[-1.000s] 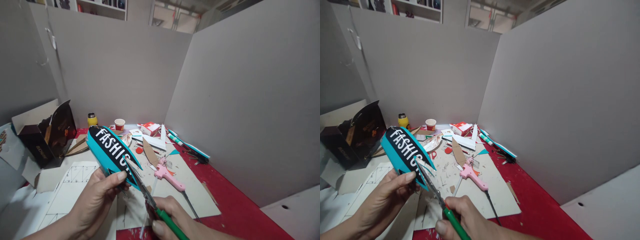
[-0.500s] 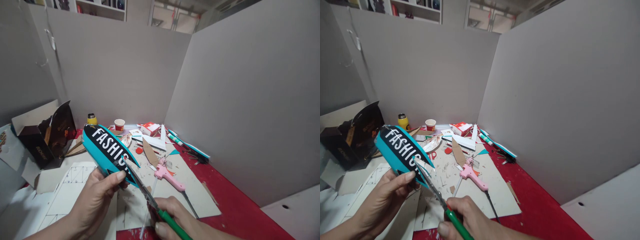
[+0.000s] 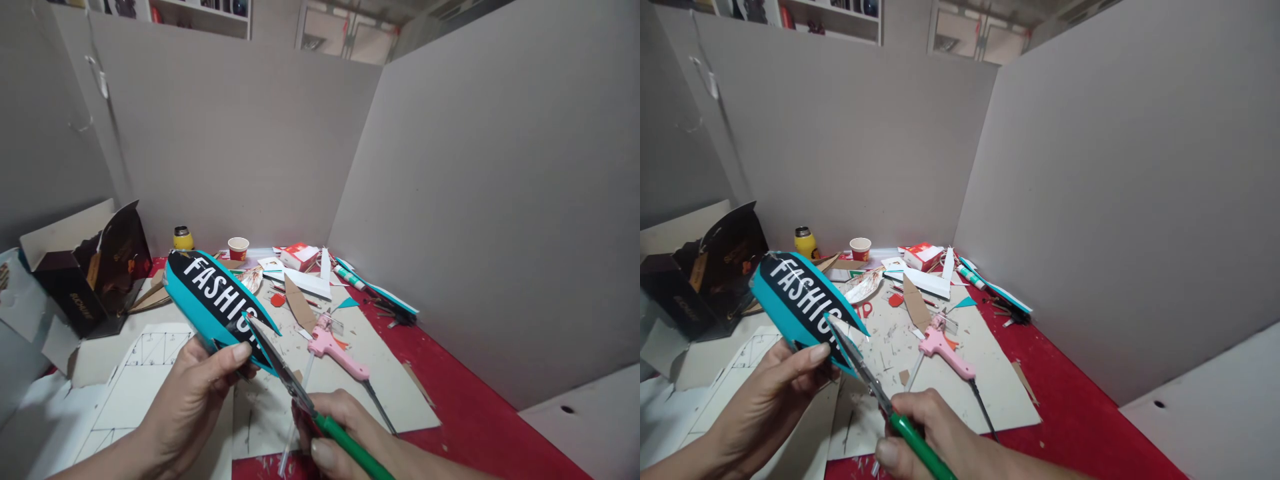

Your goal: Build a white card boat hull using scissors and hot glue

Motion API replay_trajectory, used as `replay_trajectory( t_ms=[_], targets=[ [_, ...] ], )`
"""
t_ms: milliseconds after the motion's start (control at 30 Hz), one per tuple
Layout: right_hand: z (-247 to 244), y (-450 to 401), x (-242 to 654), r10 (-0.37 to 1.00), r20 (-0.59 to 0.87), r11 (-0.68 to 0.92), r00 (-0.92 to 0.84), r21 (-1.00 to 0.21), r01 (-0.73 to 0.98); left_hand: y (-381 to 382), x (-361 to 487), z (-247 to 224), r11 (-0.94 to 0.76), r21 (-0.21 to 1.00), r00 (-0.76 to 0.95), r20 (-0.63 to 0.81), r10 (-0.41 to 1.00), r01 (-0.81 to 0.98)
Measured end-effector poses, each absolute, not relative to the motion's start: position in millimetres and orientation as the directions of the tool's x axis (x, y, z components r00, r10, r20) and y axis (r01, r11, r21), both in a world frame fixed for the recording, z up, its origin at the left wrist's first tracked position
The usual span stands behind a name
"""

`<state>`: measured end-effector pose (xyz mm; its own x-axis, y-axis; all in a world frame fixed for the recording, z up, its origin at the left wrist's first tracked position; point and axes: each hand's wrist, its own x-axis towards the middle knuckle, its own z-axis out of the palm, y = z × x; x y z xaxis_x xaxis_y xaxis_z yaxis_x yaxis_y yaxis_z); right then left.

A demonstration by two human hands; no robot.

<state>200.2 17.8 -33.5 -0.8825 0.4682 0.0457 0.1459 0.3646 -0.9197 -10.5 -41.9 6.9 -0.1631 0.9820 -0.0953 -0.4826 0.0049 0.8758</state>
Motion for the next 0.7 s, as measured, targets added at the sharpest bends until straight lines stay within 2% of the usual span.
replay_trajectory(
  t_ms=[700],
  targets=[
    [-28.0, 15.4, 195.5, 0.523, 0.08, 0.381, -0.849, -0.913, 0.148, -43.7, -5.1, 7.3, 0.047, 0.84, -0.073, -0.102, 0.992, -0.54]
  ],
)
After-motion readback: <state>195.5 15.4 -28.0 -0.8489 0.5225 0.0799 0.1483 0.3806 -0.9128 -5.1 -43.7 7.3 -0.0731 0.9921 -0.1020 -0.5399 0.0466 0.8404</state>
